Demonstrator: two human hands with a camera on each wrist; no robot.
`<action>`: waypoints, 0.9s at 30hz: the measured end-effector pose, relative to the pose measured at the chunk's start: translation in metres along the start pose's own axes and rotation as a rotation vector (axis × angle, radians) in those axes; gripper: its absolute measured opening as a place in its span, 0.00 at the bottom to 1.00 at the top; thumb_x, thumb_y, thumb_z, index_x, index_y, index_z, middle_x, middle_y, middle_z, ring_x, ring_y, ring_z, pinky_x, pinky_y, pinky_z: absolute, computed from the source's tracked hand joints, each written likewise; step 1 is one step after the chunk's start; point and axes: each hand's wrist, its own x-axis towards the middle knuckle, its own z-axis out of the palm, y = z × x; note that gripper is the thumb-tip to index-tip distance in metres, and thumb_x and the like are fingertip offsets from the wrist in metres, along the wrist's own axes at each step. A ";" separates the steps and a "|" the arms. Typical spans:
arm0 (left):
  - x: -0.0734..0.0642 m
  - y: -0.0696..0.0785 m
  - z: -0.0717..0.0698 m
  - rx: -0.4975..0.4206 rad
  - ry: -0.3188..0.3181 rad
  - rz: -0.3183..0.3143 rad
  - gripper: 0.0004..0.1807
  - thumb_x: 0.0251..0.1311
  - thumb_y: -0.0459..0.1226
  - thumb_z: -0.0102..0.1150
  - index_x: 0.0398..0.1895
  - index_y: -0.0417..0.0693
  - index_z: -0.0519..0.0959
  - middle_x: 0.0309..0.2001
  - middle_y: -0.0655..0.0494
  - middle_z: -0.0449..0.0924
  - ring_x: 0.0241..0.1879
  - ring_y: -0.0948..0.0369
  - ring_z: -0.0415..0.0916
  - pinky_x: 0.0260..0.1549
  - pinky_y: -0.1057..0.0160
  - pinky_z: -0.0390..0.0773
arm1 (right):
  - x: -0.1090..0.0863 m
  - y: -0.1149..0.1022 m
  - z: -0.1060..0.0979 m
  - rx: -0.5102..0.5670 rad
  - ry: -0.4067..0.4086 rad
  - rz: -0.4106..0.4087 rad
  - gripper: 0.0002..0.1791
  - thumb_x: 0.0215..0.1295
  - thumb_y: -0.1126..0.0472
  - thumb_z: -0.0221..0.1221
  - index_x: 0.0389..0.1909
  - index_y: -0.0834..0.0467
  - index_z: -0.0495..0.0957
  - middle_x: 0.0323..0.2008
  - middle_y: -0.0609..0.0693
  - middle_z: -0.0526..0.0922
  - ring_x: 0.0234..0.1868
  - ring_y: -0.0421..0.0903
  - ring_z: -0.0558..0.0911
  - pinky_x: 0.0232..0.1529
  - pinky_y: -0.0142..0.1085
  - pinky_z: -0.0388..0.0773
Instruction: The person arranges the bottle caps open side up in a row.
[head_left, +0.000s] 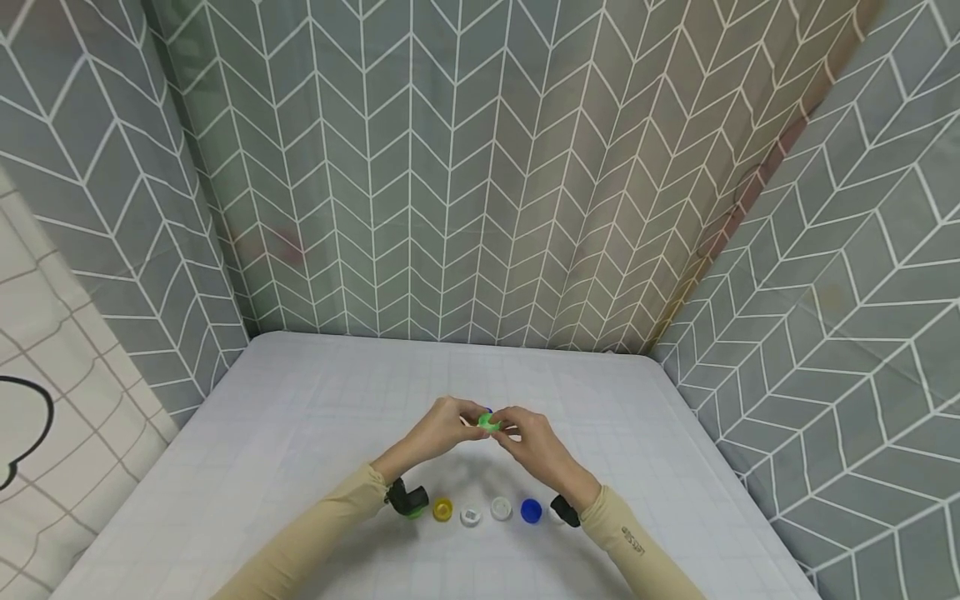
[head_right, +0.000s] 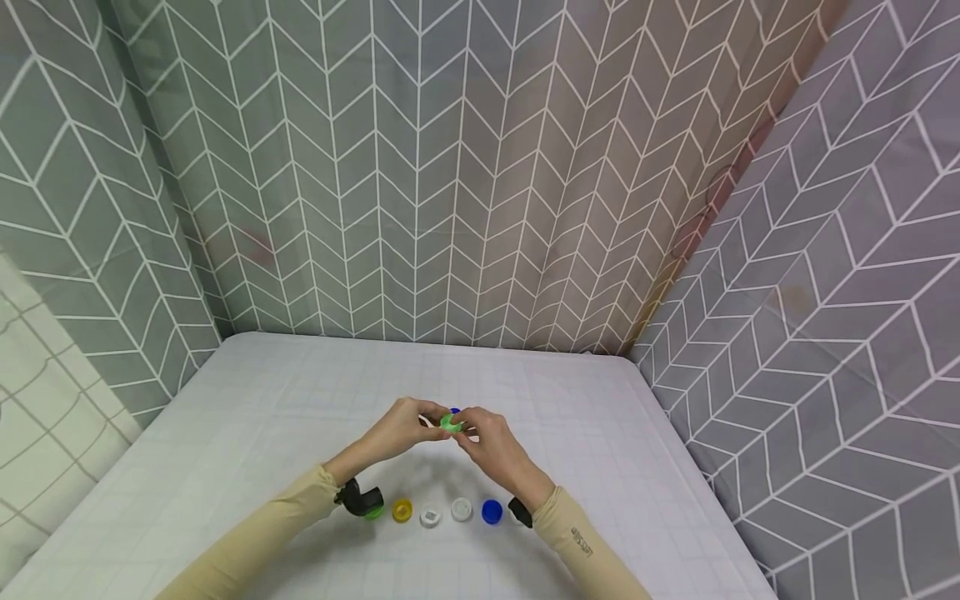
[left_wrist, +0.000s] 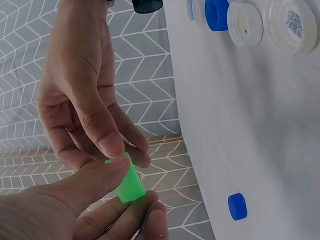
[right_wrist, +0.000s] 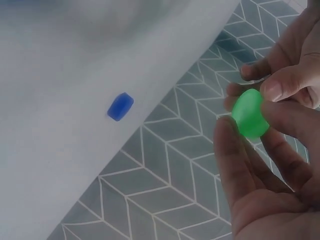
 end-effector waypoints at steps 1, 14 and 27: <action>0.000 0.001 0.001 0.006 -0.001 0.003 0.17 0.54 0.39 0.69 0.47 0.44 0.84 0.38 0.58 0.86 0.37 0.65 0.79 0.35 0.69 0.79 | 0.000 0.000 -0.001 0.007 0.000 0.008 0.12 0.63 0.67 0.61 0.47 0.62 0.77 0.45 0.55 0.83 0.46 0.51 0.84 0.47 0.42 0.82; 0.001 0.015 0.014 0.041 0.007 0.027 0.17 0.52 0.33 0.69 0.47 0.41 0.82 0.41 0.51 0.86 0.40 0.58 0.82 0.35 0.66 0.81 | -0.009 -0.001 -0.011 -0.057 -0.007 0.101 0.20 0.61 0.67 0.63 0.55 0.63 0.76 0.49 0.54 0.82 0.48 0.47 0.84 0.49 0.38 0.81; 0.007 0.031 0.044 0.110 -0.001 0.034 0.15 0.52 0.34 0.70 0.43 0.41 0.81 0.39 0.50 0.87 0.39 0.59 0.85 0.33 0.73 0.80 | -0.030 0.005 -0.026 -0.049 -0.022 0.198 0.17 0.57 0.70 0.64 0.48 0.63 0.79 0.43 0.53 0.80 0.45 0.50 0.83 0.45 0.41 0.82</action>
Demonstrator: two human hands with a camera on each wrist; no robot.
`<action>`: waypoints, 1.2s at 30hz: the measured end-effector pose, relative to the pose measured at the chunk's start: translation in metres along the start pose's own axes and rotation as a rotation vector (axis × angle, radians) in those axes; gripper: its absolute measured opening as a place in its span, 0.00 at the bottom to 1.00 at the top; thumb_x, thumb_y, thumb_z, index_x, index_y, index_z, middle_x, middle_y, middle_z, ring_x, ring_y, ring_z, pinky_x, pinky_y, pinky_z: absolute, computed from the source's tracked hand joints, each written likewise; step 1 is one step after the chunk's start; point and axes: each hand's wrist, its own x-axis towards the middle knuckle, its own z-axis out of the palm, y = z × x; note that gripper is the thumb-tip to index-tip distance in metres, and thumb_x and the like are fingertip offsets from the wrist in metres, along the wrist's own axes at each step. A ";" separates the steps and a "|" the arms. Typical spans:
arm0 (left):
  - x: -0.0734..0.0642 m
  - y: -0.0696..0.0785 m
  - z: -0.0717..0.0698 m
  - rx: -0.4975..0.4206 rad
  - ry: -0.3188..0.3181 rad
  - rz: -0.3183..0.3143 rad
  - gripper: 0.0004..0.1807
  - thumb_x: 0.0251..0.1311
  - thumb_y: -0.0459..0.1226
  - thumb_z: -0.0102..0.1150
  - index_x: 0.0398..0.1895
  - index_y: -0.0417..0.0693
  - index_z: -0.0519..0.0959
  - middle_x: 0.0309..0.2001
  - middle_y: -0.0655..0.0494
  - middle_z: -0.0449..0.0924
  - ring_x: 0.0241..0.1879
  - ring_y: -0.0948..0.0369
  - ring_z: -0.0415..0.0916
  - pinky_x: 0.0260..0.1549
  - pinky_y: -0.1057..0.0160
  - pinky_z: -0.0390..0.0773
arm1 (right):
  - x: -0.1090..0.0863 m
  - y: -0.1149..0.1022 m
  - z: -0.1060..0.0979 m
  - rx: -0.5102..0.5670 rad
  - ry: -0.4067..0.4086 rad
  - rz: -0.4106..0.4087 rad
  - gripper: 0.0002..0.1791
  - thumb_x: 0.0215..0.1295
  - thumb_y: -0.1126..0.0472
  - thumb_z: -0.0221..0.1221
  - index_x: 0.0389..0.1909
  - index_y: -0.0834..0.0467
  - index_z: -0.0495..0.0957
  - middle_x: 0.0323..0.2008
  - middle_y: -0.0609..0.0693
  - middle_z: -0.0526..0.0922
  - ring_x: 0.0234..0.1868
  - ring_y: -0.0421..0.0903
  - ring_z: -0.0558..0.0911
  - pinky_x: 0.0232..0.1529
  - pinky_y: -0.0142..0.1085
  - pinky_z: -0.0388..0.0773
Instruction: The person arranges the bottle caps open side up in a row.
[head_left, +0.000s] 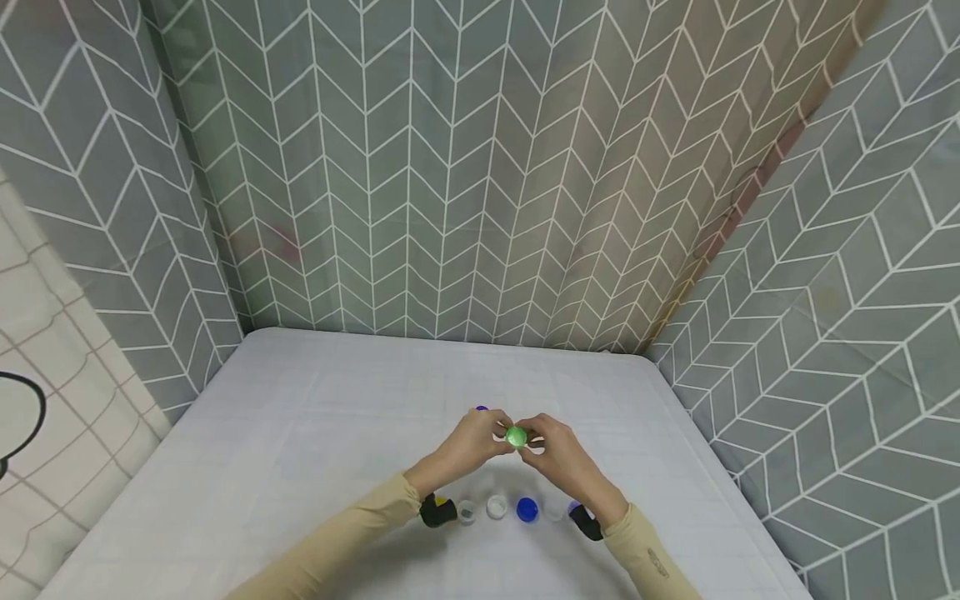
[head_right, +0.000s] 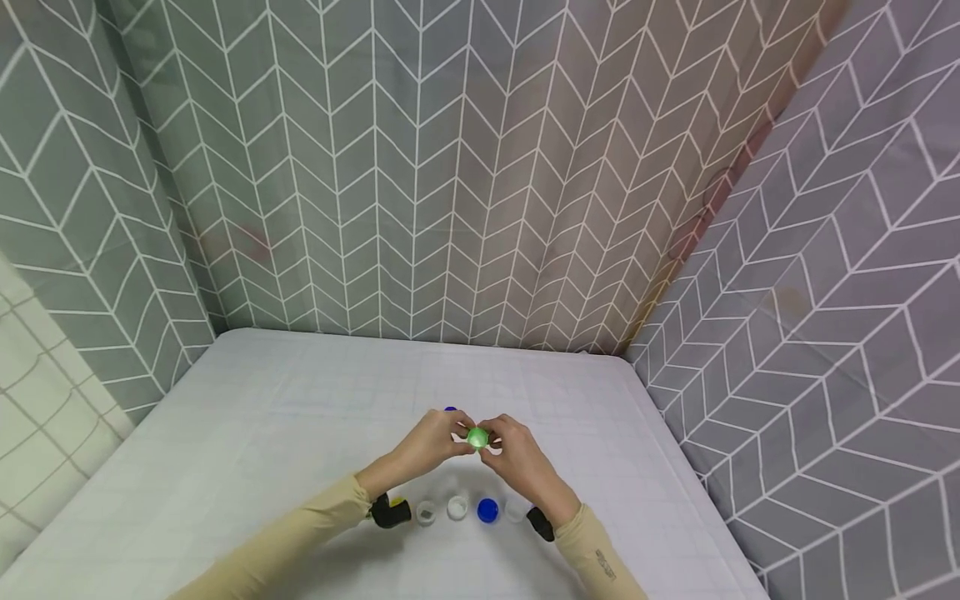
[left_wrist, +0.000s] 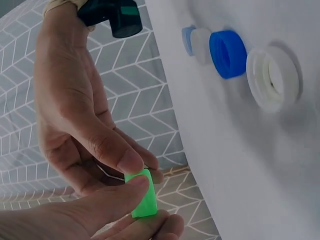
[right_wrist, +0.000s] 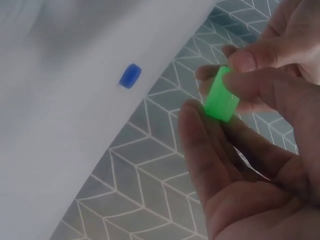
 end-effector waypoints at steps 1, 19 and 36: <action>0.000 0.002 0.003 0.008 -0.003 0.003 0.15 0.52 0.34 0.70 0.43 0.40 0.81 0.40 0.50 0.86 0.40 0.58 0.85 0.33 0.74 0.79 | -0.002 0.002 -0.001 -0.004 0.004 0.002 0.16 0.56 0.71 0.64 0.48 0.62 0.79 0.43 0.53 0.80 0.44 0.50 0.83 0.45 0.41 0.82; 0.010 0.038 0.061 0.409 0.026 0.156 0.14 0.51 0.47 0.71 0.38 0.51 0.85 0.33 0.63 0.87 0.32 0.69 0.82 0.39 0.65 0.72 | -0.046 0.023 -0.040 -0.174 -0.016 0.164 0.16 0.51 0.66 0.69 0.42 0.57 0.79 0.37 0.44 0.80 0.37 0.47 0.78 0.34 0.29 0.74; 0.019 0.059 0.108 0.525 0.001 0.169 0.16 0.51 0.53 0.69 0.39 0.57 0.85 0.28 0.68 0.85 0.26 0.69 0.73 0.40 0.63 0.71 | -0.068 0.032 -0.069 -0.202 -0.154 0.311 0.16 0.48 0.69 0.68 0.39 0.59 0.79 0.35 0.48 0.81 0.35 0.47 0.76 0.31 0.32 0.71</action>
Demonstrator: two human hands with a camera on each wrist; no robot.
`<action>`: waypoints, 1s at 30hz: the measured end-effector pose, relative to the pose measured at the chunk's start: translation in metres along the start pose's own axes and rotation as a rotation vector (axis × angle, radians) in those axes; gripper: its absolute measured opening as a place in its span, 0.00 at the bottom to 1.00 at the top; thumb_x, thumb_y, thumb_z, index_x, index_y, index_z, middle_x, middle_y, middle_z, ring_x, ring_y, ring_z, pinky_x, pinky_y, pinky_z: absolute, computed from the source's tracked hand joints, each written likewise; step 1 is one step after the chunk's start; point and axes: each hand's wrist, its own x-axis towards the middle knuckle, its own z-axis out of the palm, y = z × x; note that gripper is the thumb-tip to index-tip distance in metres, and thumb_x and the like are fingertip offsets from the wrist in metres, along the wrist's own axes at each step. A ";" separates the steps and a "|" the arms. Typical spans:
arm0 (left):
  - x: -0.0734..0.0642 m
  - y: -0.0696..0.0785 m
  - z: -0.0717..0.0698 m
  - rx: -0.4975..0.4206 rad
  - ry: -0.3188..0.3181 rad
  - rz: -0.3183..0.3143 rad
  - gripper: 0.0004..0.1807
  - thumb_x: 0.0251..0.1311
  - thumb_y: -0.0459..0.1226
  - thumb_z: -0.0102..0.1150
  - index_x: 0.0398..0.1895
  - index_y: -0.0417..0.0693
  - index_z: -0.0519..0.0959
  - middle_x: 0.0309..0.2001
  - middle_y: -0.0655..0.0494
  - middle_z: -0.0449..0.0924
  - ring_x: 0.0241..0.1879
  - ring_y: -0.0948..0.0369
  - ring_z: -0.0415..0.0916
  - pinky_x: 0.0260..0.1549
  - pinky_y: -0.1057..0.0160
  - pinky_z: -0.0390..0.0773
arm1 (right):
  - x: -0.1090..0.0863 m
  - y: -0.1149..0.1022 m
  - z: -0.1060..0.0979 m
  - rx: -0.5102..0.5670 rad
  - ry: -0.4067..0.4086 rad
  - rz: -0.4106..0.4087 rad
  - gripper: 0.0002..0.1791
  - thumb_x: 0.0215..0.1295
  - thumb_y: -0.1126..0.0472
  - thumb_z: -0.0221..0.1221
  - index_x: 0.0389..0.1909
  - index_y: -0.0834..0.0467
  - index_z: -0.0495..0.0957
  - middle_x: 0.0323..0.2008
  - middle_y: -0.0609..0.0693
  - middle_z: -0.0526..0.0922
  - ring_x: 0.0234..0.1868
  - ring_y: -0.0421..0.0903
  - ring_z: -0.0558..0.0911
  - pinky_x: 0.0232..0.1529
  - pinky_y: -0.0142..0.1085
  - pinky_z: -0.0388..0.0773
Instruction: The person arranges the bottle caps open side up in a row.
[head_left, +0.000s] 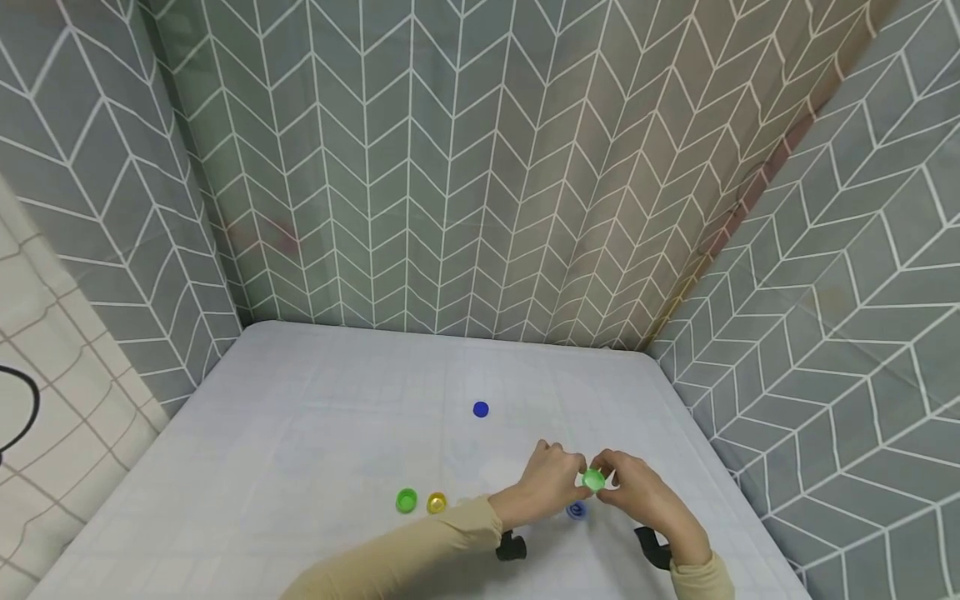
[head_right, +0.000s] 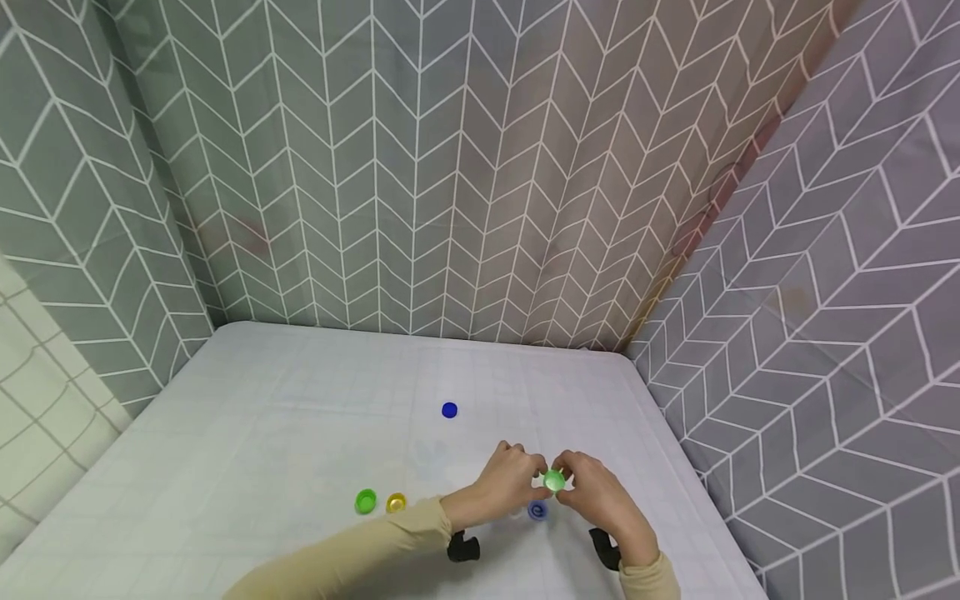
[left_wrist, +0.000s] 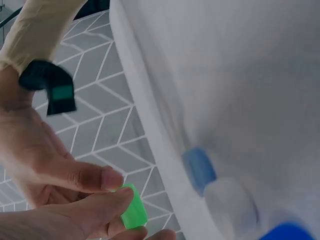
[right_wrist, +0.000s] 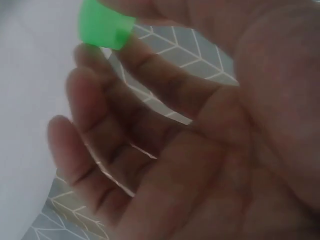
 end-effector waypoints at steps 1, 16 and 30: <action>0.000 0.002 0.002 0.014 -0.004 0.005 0.16 0.51 0.54 0.69 0.39 0.58 0.85 0.28 0.68 0.85 0.26 0.69 0.72 0.39 0.64 0.71 | -0.001 0.001 -0.001 0.002 -0.011 0.000 0.16 0.47 0.70 0.68 0.39 0.59 0.78 0.34 0.48 0.81 0.35 0.46 0.76 0.30 0.33 0.71; -0.003 0.018 0.025 0.120 -0.076 0.037 0.15 0.52 0.53 0.67 0.18 0.58 0.77 0.18 0.67 0.75 0.23 0.67 0.67 0.32 0.65 0.65 | -0.007 0.017 0.011 0.039 -0.137 0.070 0.18 0.40 0.74 0.64 0.35 0.59 0.74 0.20 0.48 0.73 0.20 0.43 0.69 0.20 0.31 0.63; -0.003 0.016 0.028 0.097 -0.144 0.054 0.21 0.55 0.52 0.66 0.11 0.57 0.72 0.17 0.67 0.69 0.22 0.68 0.62 0.36 0.65 0.66 | -0.005 0.017 0.020 0.028 -0.106 0.180 0.18 0.40 0.77 0.64 0.34 0.60 0.74 0.19 0.50 0.73 0.20 0.44 0.69 0.21 0.32 0.64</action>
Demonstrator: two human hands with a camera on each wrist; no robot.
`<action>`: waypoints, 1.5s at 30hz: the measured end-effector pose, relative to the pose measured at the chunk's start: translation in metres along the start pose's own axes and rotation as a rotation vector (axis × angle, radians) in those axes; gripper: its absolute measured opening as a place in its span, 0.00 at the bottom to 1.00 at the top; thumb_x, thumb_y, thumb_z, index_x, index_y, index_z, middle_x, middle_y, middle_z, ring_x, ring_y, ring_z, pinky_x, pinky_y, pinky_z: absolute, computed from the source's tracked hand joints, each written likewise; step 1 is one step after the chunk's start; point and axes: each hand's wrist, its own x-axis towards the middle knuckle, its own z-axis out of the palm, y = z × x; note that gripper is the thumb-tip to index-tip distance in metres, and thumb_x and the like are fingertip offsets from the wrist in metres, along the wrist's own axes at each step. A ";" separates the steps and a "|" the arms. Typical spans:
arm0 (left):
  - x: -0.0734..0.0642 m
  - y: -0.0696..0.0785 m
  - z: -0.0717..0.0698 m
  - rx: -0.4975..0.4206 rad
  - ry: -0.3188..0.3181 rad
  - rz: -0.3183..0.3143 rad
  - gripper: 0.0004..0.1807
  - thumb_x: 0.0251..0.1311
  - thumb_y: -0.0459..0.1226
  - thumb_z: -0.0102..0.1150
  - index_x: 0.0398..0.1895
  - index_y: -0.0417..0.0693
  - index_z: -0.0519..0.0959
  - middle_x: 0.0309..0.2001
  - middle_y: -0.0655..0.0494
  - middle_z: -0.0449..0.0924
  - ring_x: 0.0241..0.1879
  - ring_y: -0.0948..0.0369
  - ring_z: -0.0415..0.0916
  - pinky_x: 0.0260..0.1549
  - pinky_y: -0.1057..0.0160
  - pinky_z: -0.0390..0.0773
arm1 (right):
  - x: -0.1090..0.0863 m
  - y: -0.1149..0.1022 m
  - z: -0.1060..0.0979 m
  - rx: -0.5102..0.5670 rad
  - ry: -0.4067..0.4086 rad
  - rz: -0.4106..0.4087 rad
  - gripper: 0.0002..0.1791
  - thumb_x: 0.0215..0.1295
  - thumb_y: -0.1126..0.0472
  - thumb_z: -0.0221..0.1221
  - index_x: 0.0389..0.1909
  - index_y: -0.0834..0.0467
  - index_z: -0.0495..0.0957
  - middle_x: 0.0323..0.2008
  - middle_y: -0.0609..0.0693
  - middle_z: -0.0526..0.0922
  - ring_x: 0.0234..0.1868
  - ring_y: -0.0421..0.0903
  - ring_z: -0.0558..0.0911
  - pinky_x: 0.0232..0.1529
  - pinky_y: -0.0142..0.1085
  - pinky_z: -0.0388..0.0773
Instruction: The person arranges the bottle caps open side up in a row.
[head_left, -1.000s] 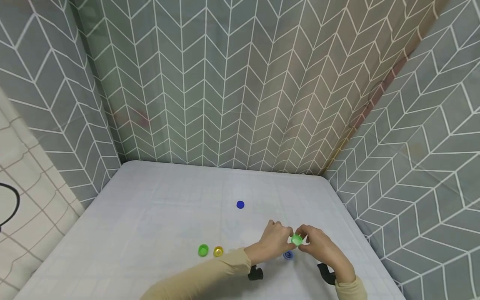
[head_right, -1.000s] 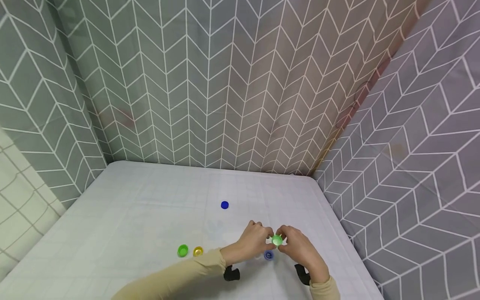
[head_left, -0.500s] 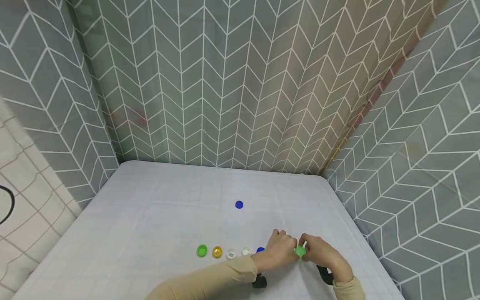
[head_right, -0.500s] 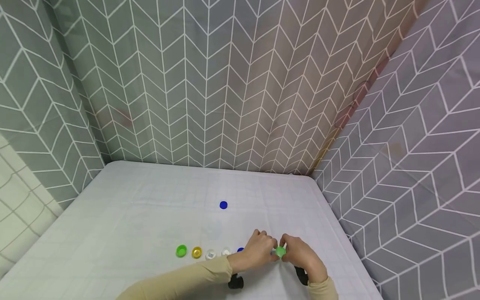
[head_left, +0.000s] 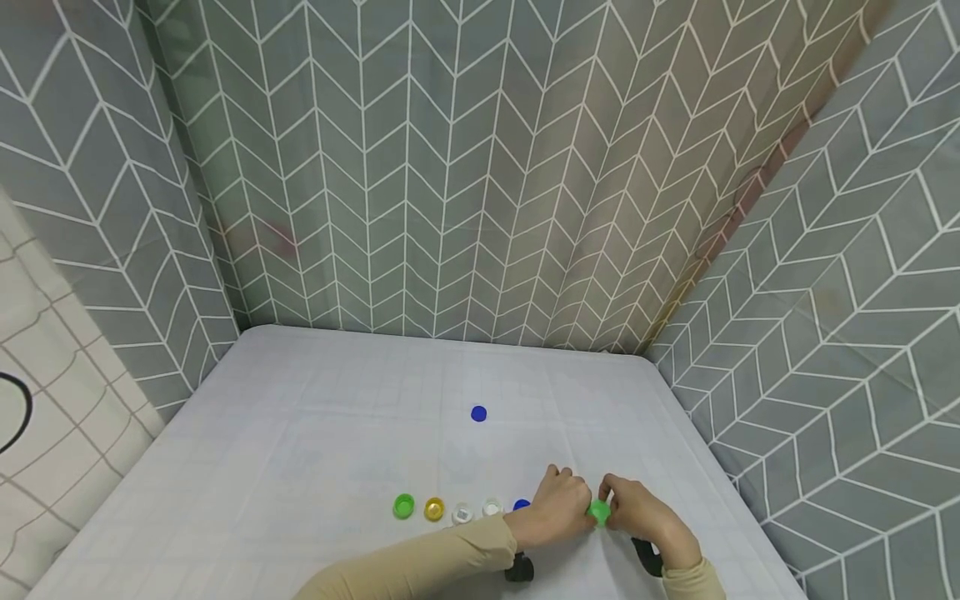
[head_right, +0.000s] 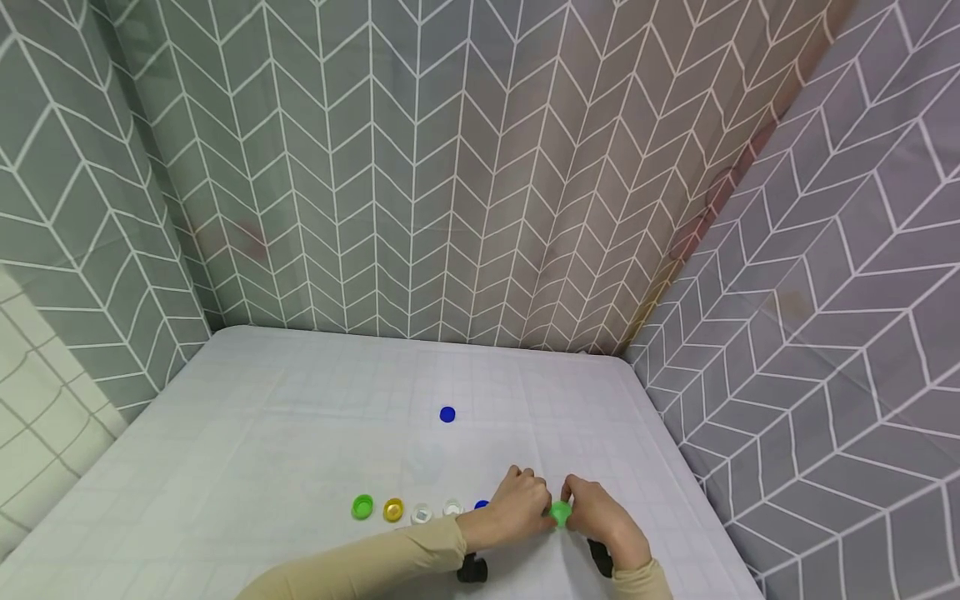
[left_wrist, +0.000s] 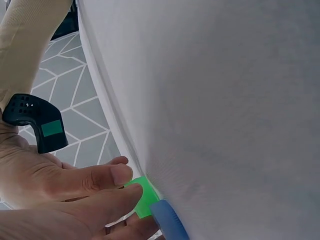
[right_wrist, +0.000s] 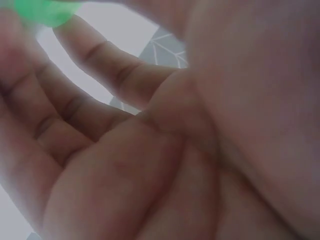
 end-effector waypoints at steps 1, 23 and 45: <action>0.000 0.000 0.000 0.001 0.000 0.001 0.21 0.55 0.52 0.66 0.12 0.57 0.72 0.17 0.67 0.69 0.23 0.68 0.63 0.36 0.65 0.66 | 0.000 0.000 0.001 0.001 0.001 0.002 0.18 0.39 0.78 0.64 0.34 0.60 0.74 0.19 0.50 0.72 0.20 0.44 0.69 0.21 0.32 0.64; -0.009 -0.010 -0.008 -0.024 -0.033 -0.004 0.11 0.55 0.52 0.65 0.31 0.58 0.86 0.24 0.67 0.78 0.28 0.69 0.70 0.46 0.61 0.73 | 0.002 -0.010 -0.001 -0.138 0.013 0.027 0.26 0.42 0.57 0.74 0.45 0.58 0.79 0.30 0.50 0.81 0.30 0.47 0.78 0.29 0.43 0.75; -0.033 -0.054 -0.066 -0.057 -0.015 -0.061 0.17 0.54 0.51 0.68 0.42 0.51 0.87 0.39 0.60 0.87 0.35 0.63 0.78 0.37 0.61 0.77 | 0.020 -0.051 0.006 -0.149 0.131 -0.164 0.26 0.49 0.54 0.72 0.50 0.54 0.78 0.41 0.51 0.83 0.39 0.47 0.81 0.37 0.45 0.78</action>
